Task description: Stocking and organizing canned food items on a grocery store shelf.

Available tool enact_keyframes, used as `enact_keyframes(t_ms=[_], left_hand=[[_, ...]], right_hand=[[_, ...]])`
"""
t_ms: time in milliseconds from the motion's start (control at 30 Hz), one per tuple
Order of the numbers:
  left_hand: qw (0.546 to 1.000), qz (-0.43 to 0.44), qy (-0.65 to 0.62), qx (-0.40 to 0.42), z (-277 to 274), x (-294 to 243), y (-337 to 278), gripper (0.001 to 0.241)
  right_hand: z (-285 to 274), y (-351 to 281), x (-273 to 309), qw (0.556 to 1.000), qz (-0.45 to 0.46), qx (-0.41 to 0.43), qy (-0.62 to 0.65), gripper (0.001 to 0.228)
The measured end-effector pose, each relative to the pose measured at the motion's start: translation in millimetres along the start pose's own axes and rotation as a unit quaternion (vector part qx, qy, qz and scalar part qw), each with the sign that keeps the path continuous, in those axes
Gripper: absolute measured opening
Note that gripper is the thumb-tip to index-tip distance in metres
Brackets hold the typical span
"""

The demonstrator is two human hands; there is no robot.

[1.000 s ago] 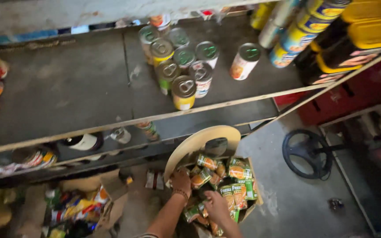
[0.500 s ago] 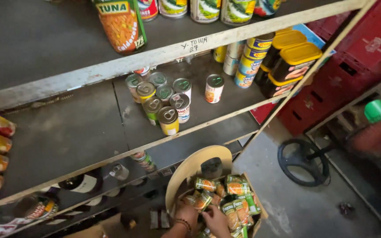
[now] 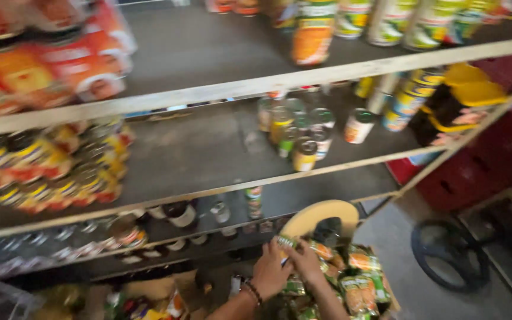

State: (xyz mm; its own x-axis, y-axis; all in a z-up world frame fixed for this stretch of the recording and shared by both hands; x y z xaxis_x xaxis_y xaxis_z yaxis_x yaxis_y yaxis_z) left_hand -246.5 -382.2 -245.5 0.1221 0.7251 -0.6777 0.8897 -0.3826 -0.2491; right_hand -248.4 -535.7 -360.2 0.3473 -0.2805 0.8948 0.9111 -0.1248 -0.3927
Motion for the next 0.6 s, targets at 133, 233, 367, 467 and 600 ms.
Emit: enact_keyframes(t_ms=[133, 233, 367, 467, 600], left_hand=[[0.993, 0.059, -0.014, -0.099, -58, 5, -9, 0.089], [0.965, 0.117, -0.027, -0.234, -101, 5, -24, 0.090], [0.919, 0.191, -0.052, -0.342, -175, -5, -43, 0.080], [0.875, 0.239, -0.038, -0.419, -208, 8, -62, 0.077], [0.865, 0.176, 0.051, -0.467, -245, 47, -64, 0.077]], right_hand=[[68, -17, 74, 0.997, 0.065, -0.044, 0.019, 0.063], [105, -9, 111, 0.991, -0.111, 0.031, -0.071, 0.060], [163, -1, 180, 0.962, -0.234, 0.081, -0.114, 0.069], [207, -1, 213, 0.957, -0.238, 0.144, -0.082, 0.067], [268, 12, 244, 0.927, -0.266, 0.265, -0.006, 0.062]])
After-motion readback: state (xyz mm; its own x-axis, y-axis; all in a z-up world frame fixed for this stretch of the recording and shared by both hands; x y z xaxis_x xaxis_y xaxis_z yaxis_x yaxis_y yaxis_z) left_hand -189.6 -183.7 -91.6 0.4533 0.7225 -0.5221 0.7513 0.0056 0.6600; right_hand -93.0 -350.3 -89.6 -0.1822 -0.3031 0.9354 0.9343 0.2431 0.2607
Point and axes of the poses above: each hand's wrist, its own y-axis towards the middle knuckle, its own z-axis out of the palm, x = y × z, the point moved 5 cm from there along y, towards the middle knuckle, and after that the axes turned 6 degrees about y, right-handed, at the moved point
